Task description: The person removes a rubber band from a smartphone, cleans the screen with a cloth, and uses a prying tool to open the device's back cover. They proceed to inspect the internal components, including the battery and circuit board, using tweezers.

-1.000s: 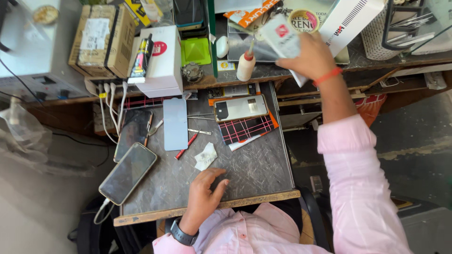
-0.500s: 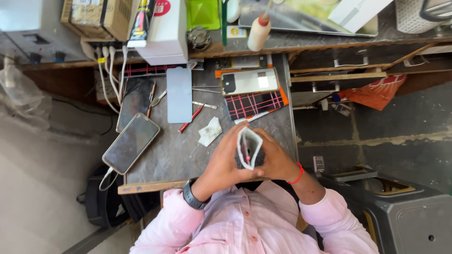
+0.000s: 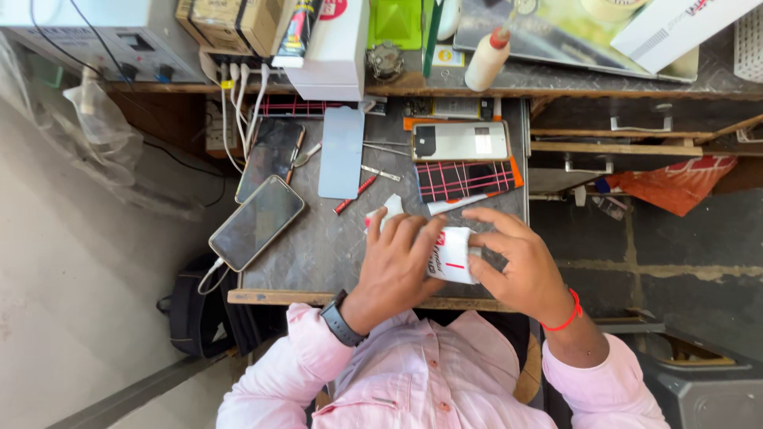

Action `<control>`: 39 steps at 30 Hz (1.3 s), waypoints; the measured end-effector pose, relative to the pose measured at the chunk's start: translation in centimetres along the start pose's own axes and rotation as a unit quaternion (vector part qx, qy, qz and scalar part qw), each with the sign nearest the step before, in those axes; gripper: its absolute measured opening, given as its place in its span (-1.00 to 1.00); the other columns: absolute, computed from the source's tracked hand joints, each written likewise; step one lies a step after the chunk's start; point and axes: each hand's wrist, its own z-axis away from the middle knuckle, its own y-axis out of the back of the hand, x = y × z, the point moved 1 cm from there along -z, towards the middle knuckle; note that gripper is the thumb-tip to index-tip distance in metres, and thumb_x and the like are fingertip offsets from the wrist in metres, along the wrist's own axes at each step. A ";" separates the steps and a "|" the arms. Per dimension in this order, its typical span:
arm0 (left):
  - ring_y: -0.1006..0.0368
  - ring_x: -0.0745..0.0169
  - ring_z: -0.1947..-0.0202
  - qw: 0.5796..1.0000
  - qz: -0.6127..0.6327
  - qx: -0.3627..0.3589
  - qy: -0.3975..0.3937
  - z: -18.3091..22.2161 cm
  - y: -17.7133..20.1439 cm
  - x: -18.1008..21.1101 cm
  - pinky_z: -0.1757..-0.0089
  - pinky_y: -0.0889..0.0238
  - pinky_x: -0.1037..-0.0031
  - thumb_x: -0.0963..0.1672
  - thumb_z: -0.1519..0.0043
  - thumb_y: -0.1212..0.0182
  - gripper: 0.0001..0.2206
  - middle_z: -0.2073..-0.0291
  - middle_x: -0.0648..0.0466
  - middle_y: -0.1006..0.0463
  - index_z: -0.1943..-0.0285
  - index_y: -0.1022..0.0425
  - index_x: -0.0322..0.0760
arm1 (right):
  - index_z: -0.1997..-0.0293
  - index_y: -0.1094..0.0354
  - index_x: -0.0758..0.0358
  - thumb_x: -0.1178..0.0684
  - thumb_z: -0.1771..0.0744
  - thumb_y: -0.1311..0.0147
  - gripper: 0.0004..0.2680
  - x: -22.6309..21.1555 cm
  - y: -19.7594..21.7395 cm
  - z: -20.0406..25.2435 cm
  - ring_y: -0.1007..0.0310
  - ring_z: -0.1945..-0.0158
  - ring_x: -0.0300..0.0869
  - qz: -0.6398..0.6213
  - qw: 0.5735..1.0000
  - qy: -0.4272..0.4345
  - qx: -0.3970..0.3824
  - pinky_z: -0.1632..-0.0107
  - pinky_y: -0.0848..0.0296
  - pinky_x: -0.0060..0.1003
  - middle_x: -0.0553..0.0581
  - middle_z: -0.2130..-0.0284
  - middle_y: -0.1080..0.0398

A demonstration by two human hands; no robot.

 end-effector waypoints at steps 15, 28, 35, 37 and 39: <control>-0.30 -0.22 -0.16 0.998 -0.041 -0.033 0.045 0.7 -0.1 -2.0 -0.24 0.06 -0.21 -0.07 0.12 -0.48 -0.17 -0.08 -0.17 -0.41 -0.40 -0.24 -0.28 | 0.48 -0.25 0.43 0.26 -0.34 -0.06 -0.84 6.9 -0.5 2.6 -0.19 0.35 -0.44 -0.289 0.937 -0.178 0.079 0.30 -0.22 -0.49 0.09 0.27 -0.49; -0.14 -0.41 -0.37 0.999 0.018 -0.034 -0.031 -0.5 -0.1 0.5 -0.22 -0.01 -0.23 -0.07 0.06 -0.49 -0.23 -0.31 -0.24 -0.30 -0.41 -0.29 -0.25 | 0.34 -0.34 0.41 0.24 -0.37 0.00 -0.90 8.8 2.1 2.9 -0.43 0.26 -0.23 -0.536 0.813 -0.182 0.138 0.09 -0.42 -0.33 0.19 0.30 -0.48; -0.47 -0.27 -0.21 0.998 0.042 0.032 -0.037 -0.1 -1.0 0.3 -0.09 -0.41 0.21 -0.25 -0.10 -0.25 -0.49 -0.22 -0.16 -0.50 -0.31 -0.42 -0.29 | 0.32 -0.38 0.49 0.12 -0.45 0.01 -0.77 8.5 1.1 2.8 -0.44 0.24 -0.24 -0.588 0.790 -0.141 0.101 0.06 -0.43 -0.33 0.21 0.31 -0.48; -0.53 -0.19 -0.14 0.997 0.073 0.026 -0.011 0.2 -1.3 -0.1 -0.07 -0.44 0.22 -0.27 -0.10 -0.18 -0.50 -0.19 -0.14 -0.55 -0.30 -0.42 -0.29 | 0.32 -0.41 0.42 -0.07 -0.45 0.12 -0.67 8.1 0.9 2.4 -0.55 0.23 -0.13 -0.583 0.796 -0.145 0.076 0.16 -0.56 -0.26 0.22 0.30 -0.52; -0.61 -0.03 0.07 0.961 0.218 -0.054 0.162 0.9 -1.9 -1.3 0.05 -0.48 0.31 -0.23 -0.24 -0.15 -0.62 0.03 -0.13 -0.62 -0.28 -0.50 -0.28 | 0.29 -0.43 0.38 -0.13 -0.44 0.13 -0.66 7.7 0.6 1.5 -0.60 0.21 -0.10 -0.515 0.840 -0.152 0.073 0.19 -0.62 -0.25 0.22 0.25 -0.54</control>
